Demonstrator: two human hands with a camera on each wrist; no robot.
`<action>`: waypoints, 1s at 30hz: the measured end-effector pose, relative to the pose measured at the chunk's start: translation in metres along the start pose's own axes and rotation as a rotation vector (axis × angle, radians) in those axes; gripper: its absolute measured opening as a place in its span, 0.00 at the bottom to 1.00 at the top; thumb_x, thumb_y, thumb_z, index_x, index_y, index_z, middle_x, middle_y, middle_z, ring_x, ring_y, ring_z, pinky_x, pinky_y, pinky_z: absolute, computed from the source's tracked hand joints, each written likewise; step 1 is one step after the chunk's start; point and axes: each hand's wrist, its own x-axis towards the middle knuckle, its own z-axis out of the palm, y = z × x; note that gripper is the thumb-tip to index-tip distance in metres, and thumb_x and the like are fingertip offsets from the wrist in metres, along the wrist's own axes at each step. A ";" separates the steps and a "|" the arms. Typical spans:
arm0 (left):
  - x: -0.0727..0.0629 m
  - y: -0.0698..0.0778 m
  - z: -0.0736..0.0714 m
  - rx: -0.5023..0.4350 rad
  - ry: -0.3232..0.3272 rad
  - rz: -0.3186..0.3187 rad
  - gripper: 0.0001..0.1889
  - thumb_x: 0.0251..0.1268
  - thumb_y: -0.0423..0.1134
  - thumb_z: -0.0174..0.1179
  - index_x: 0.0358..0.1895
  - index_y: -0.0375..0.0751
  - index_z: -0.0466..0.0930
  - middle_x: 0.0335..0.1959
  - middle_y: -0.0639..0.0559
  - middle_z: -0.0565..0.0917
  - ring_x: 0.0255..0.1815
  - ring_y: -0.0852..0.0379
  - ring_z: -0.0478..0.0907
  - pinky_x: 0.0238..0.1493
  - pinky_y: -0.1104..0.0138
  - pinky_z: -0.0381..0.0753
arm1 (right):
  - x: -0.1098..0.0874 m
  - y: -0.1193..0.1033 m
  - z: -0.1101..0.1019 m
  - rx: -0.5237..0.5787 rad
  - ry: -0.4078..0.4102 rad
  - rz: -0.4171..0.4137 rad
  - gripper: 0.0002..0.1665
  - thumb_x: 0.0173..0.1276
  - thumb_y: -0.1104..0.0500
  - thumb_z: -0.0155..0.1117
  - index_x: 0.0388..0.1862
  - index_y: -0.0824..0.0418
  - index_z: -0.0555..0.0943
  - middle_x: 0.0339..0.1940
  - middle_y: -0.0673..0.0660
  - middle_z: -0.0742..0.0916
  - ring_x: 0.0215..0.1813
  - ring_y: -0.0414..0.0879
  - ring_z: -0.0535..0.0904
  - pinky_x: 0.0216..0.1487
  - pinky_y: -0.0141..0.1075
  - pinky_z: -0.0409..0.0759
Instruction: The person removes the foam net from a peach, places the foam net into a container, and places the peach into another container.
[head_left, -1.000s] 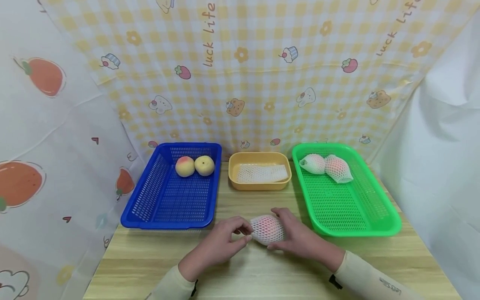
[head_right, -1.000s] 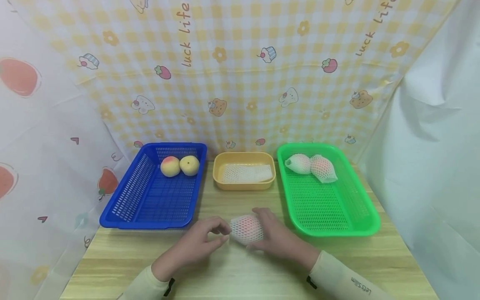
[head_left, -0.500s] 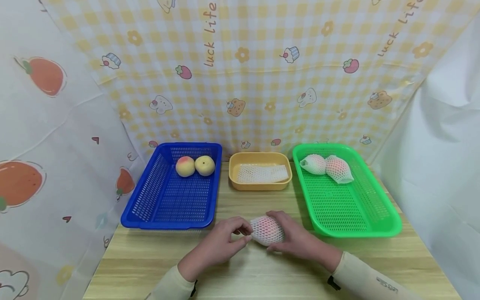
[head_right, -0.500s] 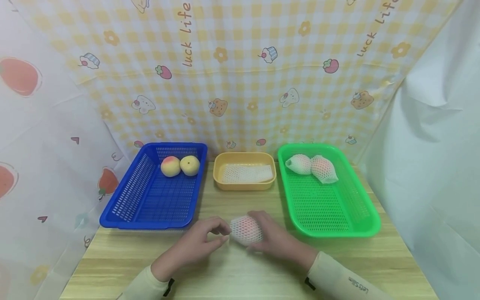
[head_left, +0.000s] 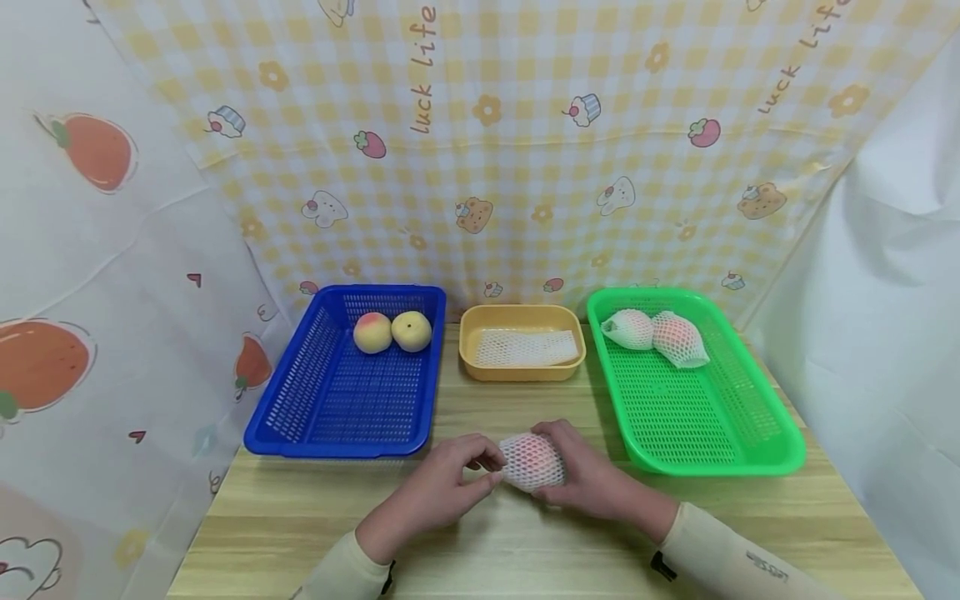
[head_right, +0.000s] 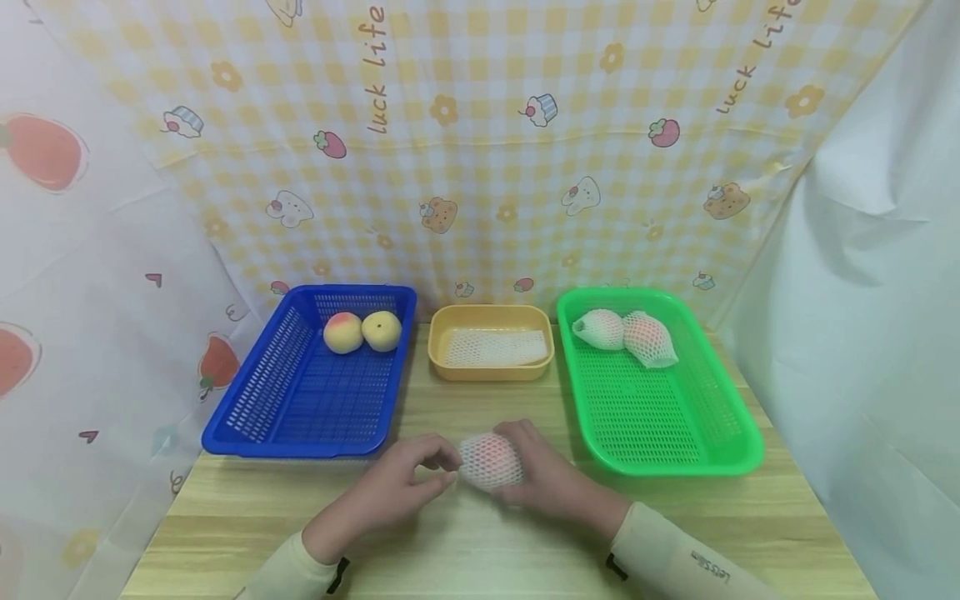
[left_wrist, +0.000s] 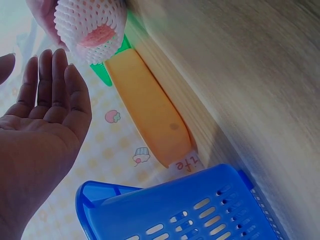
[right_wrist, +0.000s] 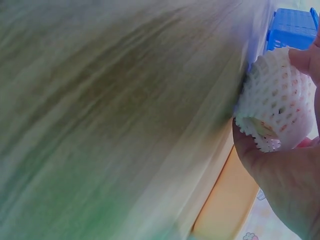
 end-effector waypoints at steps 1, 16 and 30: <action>0.000 0.000 0.000 -0.001 0.001 0.003 0.06 0.80 0.34 0.67 0.53 0.44 0.87 0.50 0.54 0.89 0.52 0.63 0.84 0.58 0.57 0.88 | 0.000 0.000 0.000 0.004 0.002 0.003 0.53 0.61 0.51 0.89 0.79 0.59 0.69 0.67 0.51 0.78 0.65 0.48 0.80 0.65 0.51 0.85; 0.000 0.003 -0.001 -0.054 0.014 -0.035 0.06 0.82 0.37 0.66 0.54 0.46 0.88 0.50 0.59 0.89 0.53 0.63 0.85 0.61 0.54 0.87 | -0.007 -0.010 -0.009 0.094 0.096 0.002 0.53 0.59 0.58 0.88 0.79 0.56 0.69 0.68 0.53 0.78 0.65 0.50 0.80 0.64 0.50 0.85; 0.005 -0.002 0.012 -0.157 0.250 -0.141 0.05 0.79 0.32 0.67 0.44 0.48 0.86 0.45 0.53 0.88 0.49 0.56 0.85 0.53 0.59 0.89 | -0.009 -0.017 -0.012 0.087 0.102 -0.034 0.55 0.57 0.55 0.90 0.80 0.50 0.69 0.69 0.48 0.78 0.67 0.47 0.78 0.67 0.51 0.84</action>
